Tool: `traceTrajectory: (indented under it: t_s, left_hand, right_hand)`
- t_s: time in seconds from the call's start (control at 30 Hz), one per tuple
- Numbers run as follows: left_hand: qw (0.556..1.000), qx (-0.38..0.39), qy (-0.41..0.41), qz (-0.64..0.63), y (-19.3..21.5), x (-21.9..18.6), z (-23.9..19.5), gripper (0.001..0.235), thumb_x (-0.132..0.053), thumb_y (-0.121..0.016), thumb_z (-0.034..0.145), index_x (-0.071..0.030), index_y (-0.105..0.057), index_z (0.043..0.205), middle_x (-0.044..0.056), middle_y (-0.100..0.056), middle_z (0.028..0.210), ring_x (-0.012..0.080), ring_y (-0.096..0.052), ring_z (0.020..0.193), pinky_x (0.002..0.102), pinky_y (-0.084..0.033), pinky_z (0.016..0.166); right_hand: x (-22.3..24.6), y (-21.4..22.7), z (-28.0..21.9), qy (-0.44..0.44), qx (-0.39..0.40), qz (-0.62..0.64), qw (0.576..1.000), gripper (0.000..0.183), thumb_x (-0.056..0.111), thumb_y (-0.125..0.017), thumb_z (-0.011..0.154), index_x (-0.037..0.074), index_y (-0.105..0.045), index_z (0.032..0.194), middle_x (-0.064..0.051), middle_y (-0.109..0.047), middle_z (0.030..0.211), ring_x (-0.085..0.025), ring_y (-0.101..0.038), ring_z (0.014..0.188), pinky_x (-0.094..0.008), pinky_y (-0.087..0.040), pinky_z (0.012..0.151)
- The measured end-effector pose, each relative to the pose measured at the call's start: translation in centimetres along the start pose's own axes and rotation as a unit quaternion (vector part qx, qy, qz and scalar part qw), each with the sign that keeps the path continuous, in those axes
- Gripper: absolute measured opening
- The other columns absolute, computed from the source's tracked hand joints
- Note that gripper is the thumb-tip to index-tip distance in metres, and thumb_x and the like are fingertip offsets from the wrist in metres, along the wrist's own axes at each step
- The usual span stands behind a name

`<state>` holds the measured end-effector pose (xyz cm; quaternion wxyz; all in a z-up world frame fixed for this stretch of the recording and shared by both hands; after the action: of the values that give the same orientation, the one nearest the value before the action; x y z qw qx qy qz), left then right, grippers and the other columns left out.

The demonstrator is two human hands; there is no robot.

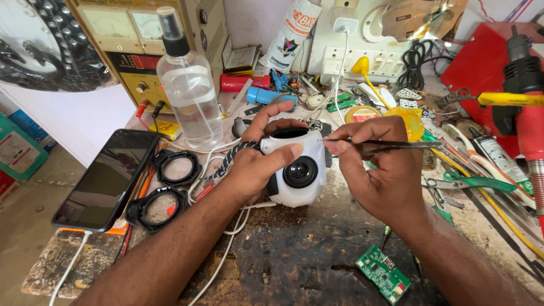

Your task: The person uses a green plastic pry tool and tweezers to carefully separate the casing of a white dome security camera. They work around the seams to release clips, rotate the device to access different sides, and inspect the interior after opening the housing.

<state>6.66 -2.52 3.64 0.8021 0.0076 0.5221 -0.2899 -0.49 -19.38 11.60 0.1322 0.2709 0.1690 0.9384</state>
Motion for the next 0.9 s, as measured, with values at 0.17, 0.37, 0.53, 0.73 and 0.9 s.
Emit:
traceTrajectory:
  t_s: [0.17,0.37,0.53,0.73,0.9]
  left_hand:
    - [1.000,-0.008,-0.006,-0.003,0.3,0.0,0.1,0.073,-0.012,-0.072,0.089,-0.014,-0.039,0.155,0.016,-0.058,0.138,0.0232,-0.060,0.126,0.039,-0.052,0.107]
    - [1.000,-0.020,0.002,-0.007,0.3,0.2,0.0,0.074,-0.011,-0.073,0.088,-0.014,-0.039,0.154,0.015,-0.057,0.138,0.0227,-0.060,0.124,0.039,-0.053,0.105]
    - [1.000,-0.018,-0.008,0.001,0.2,0.0,0.1,0.072,-0.009,-0.073,0.088,-0.013,-0.041,0.152,0.014,-0.057,0.138,0.0220,-0.060,0.124,0.038,-0.053,0.105]
    - [0.999,-0.013,-0.010,0.028,0.2,0.0,0.0,0.074,-0.011,-0.074,0.086,-0.013,-0.040,0.152,0.015,-0.059,0.138,0.0220,-0.062,0.124,0.038,-0.053,0.106]
    - [1.000,-0.013,0.002,-0.022,0.2,0.3,0.2,0.074,-0.014,-0.074,0.087,-0.014,-0.040,0.152,0.015,-0.058,0.137,0.0239,-0.062,0.122,0.040,-0.054,0.104]
  right_hand:
    - [0.5,-0.4,-0.3,0.053,0.008,-0.078,0.995,0.030,-0.001,-0.071,0.101,0.003,-0.044,0.114,-0.015,-0.073,0.109,-0.019,-0.076,0.101,-0.028,-0.060,0.083]
    - [1.9,-1.5,-0.8,0.073,0.008,-0.161,0.984,0.025,0.002,-0.074,0.096,0.004,-0.053,0.111,-0.017,-0.073,0.112,-0.019,-0.077,0.094,-0.029,-0.060,0.076]
    - [2.1,-1.6,-0.7,0.055,0.010,-0.142,0.988,0.022,0.001,-0.073,0.097,0.005,-0.056,0.111,-0.016,-0.074,0.113,-0.019,-0.078,0.092,-0.029,-0.060,0.076]
    - [1.4,-1.3,-0.4,0.017,0.028,-0.121,0.992,0.020,-0.002,-0.069,0.096,0.001,-0.053,0.108,-0.015,-0.074,0.108,-0.015,-0.078,0.090,-0.025,-0.062,0.076]
    - [0.3,-0.4,0.2,-0.050,-0.011,-0.031,0.998,0.025,-0.002,-0.067,0.101,-0.001,-0.045,0.111,-0.014,-0.075,0.105,-0.015,-0.077,0.096,-0.025,-0.062,0.078]
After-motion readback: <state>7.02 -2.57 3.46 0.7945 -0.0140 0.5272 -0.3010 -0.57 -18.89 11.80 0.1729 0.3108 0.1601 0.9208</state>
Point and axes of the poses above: each hand's wrist, its own z-axis towards the middle knuckle, its own y-axis out of the back of the hand, x = y × z, the point moved 8 cm from there along z, towards the middle knuckle
